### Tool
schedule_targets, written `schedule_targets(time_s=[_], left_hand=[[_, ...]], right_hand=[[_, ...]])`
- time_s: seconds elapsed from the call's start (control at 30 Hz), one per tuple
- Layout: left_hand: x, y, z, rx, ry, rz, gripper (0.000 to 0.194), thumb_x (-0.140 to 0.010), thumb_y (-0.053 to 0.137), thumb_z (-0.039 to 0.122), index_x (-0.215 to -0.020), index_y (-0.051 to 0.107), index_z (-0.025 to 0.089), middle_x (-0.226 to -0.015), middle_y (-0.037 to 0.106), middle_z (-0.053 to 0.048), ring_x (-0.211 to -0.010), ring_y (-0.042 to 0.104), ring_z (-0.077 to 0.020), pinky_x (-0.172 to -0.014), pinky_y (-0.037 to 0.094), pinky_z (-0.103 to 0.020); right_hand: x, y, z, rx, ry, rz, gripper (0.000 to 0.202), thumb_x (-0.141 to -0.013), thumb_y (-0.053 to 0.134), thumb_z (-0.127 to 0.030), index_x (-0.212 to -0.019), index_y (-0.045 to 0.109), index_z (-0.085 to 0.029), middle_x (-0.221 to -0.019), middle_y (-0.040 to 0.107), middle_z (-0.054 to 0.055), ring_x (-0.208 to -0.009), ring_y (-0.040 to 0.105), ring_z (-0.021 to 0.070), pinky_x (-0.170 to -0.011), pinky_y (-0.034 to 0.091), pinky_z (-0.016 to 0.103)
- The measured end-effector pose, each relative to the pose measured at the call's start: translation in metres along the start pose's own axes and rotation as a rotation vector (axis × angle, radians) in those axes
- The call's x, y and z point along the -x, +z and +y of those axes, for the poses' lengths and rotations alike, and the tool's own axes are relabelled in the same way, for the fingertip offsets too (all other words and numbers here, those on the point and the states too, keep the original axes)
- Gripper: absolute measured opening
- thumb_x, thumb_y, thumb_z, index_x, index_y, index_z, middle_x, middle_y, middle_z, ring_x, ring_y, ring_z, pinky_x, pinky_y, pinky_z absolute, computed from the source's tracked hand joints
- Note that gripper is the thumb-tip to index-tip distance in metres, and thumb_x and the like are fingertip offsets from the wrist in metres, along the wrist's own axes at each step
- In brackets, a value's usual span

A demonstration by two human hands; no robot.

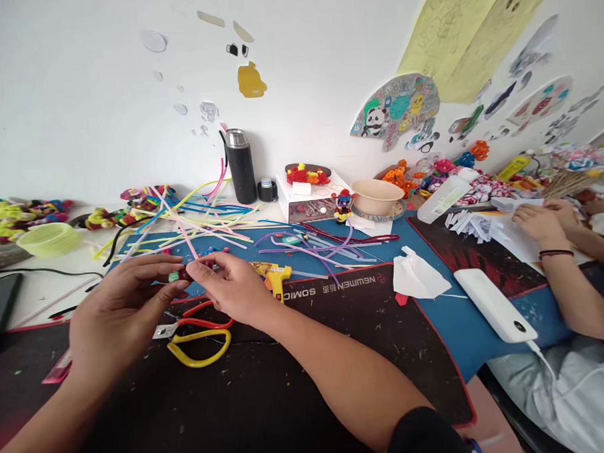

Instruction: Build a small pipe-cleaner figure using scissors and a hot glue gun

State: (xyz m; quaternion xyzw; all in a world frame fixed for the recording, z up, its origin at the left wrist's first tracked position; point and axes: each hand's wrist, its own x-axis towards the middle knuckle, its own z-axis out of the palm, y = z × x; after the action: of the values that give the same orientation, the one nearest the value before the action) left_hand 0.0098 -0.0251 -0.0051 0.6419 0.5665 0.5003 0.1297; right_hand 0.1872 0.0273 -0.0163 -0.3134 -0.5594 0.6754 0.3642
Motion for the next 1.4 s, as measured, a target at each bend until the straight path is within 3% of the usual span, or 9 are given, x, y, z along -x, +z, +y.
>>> schedule_targets(time_s=[0.1,0.47,0.6,0.73,0.87,1.0,1.13,1.4], left_hand=[[0.001,0.001,0.001,-0.041,0.127,0.036,0.009,-0.098,0.075,0.035,-0.101,0.080,0.029,-0.121,0.079,-0.007,-0.110,0.078,-0.0285,-0.073,0.068,-0.033],[0.003,0.003,-0.001,0.070,0.097,0.007,0.006,-0.097,0.076,0.034,-0.102,0.077,0.031,-0.124,0.076,-0.005,-0.113,0.076,-0.0292,-0.075,0.068,-0.034],[0.004,0.006,0.000,0.268,-0.025,-0.009,0.026,-0.090,0.083,0.034,-0.110,0.067,0.030,-0.138,0.070,-0.006,-0.105,0.077,-0.0249,-0.082,0.067,-0.036],[-0.001,0.005,0.003,0.464,-0.132,0.013,0.051,-0.081,0.093,0.034,-0.123,0.063,0.033,-0.145,0.067,-0.005,-0.096,0.075,-0.0194,-0.078,0.066,-0.032],[-0.011,0.000,0.003,0.580,-0.379,-0.073,0.043,-0.084,0.090,0.051,-0.114,0.072,0.026,-0.116,0.077,-0.004,-0.071,0.072,-0.0142,-0.065,0.064,-0.027],[-0.015,-0.001,0.002,0.723,-0.547,-0.209,0.052,-0.075,0.095,0.059,-0.105,0.075,0.021,-0.083,0.076,-0.002,-0.069,0.073,-0.0181,-0.062,0.063,-0.027],[-0.014,0.000,0.002,0.719,-0.567,-0.261,0.049,-0.076,0.095,0.059,-0.100,0.073,0.022,-0.076,0.077,-0.001,-0.065,0.073,-0.0173,-0.062,0.063,-0.026],[-0.013,0.000,-0.004,0.659,-0.593,-0.224,0.050,-0.074,0.095,0.056,-0.102,0.072,0.022,-0.080,0.077,0.001,-0.062,0.072,-0.0170,-0.061,0.062,-0.027]], right_hand=[[0.000,0.001,-0.002,-0.067,0.007,-0.020,0.049,-0.094,0.075,-0.070,-0.102,0.061,-0.023,-0.053,0.044,-0.011,-0.043,0.038,0.0090,-0.043,0.032,0.022],[-0.002,0.001,0.001,-0.103,0.025,-0.006,0.043,-0.094,0.079,-0.062,-0.099,0.063,-0.022,-0.056,0.041,-0.011,-0.045,0.034,0.0080,-0.043,0.030,0.022],[-0.002,0.000,0.002,-0.033,0.007,0.033,0.041,-0.093,0.080,-0.060,-0.102,0.067,-0.022,-0.057,0.044,-0.010,-0.046,0.038,0.0083,-0.043,0.032,0.022],[-0.001,-0.003,-0.001,0.038,-0.037,0.052,0.037,-0.095,0.079,-0.055,-0.111,0.071,-0.022,-0.065,0.054,-0.007,-0.050,0.045,0.0094,-0.046,0.034,0.023],[-0.002,-0.005,-0.003,0.087,-0.120,0.085,0.032,-0.094,0.081,-0.046,-0.114,0.074,-0.022,-0.082,0.069,-0.002,-0.066,0.059,0.0121,-0.058,0.046,0.024],[-0.003,-0.005,-0.001,0.182,-0.195,0.123,0.030,-0.093,0.081,-0.040,-0.117,0.076,-0.022,-0.097,0.077,0.002,-0.079,0.067,0.0153,-0.072,0.051,0.028],[-0.002,-0.004,0.001,0.265,-0.225,0.131,0.030,-0.094,0.080,-0.036,-0.121,0.077,-0.023,-0.093,0.076,0.002,-0.073,0.064,0.0145,-0.068,0.048,0.028],[0.000,-0.002,0.005,0.369,-0.237,0.118,0.031,-0.096,0.077,-0.035,-0.125,0.077,-0.024,-0.093,0.077,0.001,-0.069,0.061,0.0133,-0.067,0.047,0.027]])
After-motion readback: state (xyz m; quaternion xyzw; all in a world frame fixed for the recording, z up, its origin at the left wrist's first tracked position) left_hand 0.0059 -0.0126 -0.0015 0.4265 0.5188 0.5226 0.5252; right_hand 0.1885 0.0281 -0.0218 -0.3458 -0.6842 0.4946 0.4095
